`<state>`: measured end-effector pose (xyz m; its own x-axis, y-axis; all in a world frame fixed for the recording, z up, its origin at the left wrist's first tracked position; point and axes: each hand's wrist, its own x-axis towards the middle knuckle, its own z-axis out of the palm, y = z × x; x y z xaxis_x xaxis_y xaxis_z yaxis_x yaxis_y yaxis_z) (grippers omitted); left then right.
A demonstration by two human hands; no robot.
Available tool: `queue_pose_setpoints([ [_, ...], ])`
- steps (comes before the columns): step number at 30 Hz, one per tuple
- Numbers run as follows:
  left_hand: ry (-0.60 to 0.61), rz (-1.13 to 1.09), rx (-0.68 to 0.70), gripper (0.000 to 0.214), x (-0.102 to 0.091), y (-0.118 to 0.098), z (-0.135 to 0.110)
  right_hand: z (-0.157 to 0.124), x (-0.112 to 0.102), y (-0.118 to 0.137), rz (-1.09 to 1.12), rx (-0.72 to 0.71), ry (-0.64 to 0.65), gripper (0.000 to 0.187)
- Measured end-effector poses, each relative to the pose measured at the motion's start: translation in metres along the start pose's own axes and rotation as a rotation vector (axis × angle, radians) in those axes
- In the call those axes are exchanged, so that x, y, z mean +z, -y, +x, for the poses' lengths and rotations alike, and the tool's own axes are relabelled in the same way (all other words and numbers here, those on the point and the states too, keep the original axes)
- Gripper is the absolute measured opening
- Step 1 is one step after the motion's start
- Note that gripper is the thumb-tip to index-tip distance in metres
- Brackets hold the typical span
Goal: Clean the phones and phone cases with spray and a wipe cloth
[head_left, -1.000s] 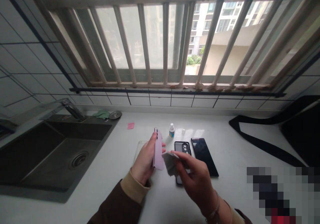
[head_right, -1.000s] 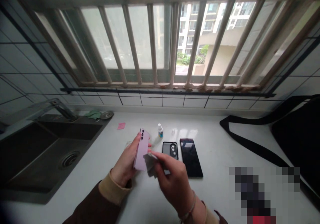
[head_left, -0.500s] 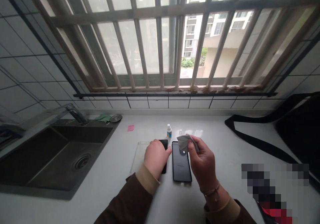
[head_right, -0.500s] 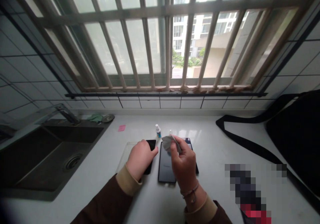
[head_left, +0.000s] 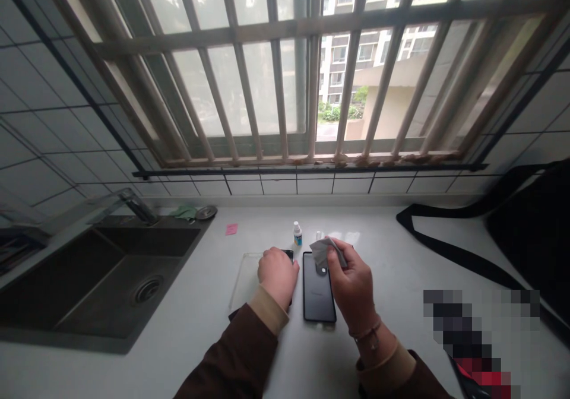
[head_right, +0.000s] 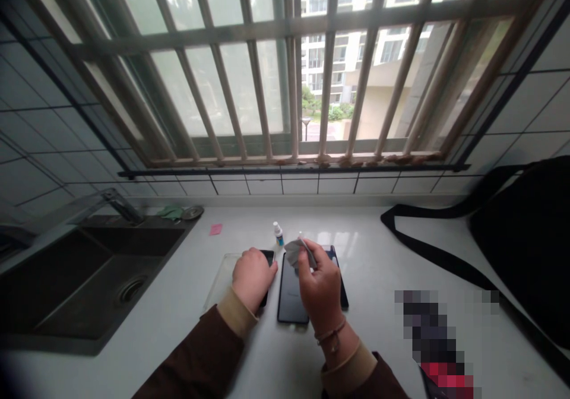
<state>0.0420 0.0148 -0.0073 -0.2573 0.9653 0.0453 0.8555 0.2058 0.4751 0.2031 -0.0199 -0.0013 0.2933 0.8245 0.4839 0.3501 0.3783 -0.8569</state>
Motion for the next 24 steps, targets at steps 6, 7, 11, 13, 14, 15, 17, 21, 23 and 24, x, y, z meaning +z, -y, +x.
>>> queue_pose_setpoints([
  [6,-0.05,-0.015,0.019,0.045,0.004,-0.001,-0.007,0.0,0.0,-0.002,0.005,0.012,-0.003,0.031],
  [7,-0.054,-0.012,0.023,0.045,0.004,0.0,-0.007,0.0,0.0,-0.002,0.008,0.013,-0.002,0.031],
  [11,-0.054,0.047,0.022,0.046,0.006,0.002,-0.009,0.0,-0.001,-0.002,0.012,0.018,-0.002,0.031],
  [13,-0.05,0.091,0.016,0.047,0.007,0.001,-0.01,0.0,-0.001,-0.002,0.013,0.022,0.002,0.031],
  [14,-0.048,0.118,0.011,0.047,0.007,0.001,-0.01,0.001,-0.001,-0.003,0.013,0.024,0.001,0.032],
  [15,-0.046,0.148,0.005,0.047,0.007,0.0,-0.01,0.001,-0.001,-0.003,0.012,0.024,-0.001,0.032],
  [17,-0.043,0.213,-0.008,0.048,0.008,-0.001,-0.011,0.001,0.0,-0.004,0.01,0.029,-0.004,0.031],
  [21,-0.047,0.318,-0.004,0.054,0.003,-0.004,-0.013,0.002,0.0,-0.005,0.009,0.043,-0.002,0.032],
  [23,-0.06,0.348,0.021,0.053,-0.003,-0.007,-0.015,0.003,-0.001,-0.006,0.008,0.048,-0.01,0.032],
  [24,-0.069,0.362,0.049,0.051,-0.007,-0.009,-0.017,0.003,-0.001,-0.006,0.009,0.053,-0.014,0.032],
])
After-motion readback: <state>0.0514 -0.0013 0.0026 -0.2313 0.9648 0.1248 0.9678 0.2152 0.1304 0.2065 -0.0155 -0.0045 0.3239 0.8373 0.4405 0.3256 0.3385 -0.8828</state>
